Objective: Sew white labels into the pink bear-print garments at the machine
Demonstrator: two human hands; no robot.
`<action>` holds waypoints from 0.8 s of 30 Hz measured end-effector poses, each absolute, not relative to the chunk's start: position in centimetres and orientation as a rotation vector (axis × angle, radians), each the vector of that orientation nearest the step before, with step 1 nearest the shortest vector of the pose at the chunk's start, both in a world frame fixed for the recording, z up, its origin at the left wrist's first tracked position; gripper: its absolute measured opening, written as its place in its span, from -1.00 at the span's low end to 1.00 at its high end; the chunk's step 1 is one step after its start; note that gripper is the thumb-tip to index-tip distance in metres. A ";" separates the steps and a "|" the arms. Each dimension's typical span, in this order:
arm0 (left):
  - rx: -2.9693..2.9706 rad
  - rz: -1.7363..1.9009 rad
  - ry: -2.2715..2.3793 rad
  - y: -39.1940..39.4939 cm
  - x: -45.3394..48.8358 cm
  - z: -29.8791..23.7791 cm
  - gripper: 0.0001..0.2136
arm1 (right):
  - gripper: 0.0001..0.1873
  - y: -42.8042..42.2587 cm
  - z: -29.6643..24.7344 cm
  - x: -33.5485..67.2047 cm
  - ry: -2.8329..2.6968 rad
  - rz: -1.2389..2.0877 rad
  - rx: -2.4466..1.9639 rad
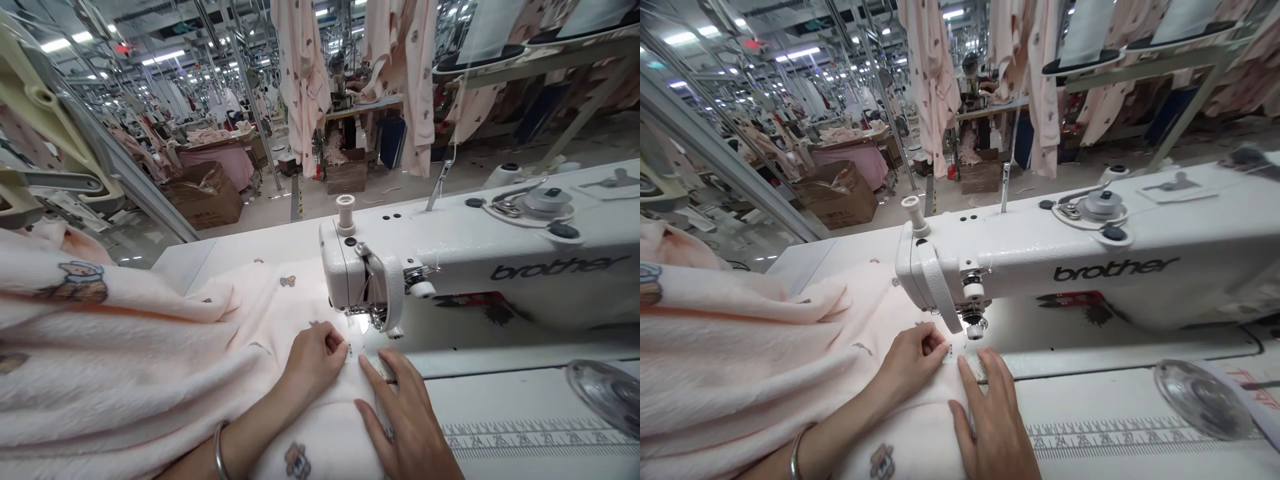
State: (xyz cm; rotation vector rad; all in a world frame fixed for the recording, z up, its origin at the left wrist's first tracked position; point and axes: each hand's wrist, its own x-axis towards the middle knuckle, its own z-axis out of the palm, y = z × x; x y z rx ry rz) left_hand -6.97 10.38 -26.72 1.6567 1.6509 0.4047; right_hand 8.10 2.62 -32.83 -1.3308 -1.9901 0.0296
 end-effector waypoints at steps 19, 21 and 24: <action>1.723 0.383 1.663 10.4 -6.8 -26.8 -0.89 | -0.60 2.8 -33.2 8.1 -1.980 -0.010 -1.313; 1.758 0.379 1.659 10.4 -6.7 -27.0 -0.89 | -0.60 2.8 -33.1 8.1 -1.985 -0.007 -1.311; 1.853 0.360 1.643 9.9 -6.9 -26.9 -0.91 | -0.60 2.7 -32.9 8.0 -2.001 0.012 -1.315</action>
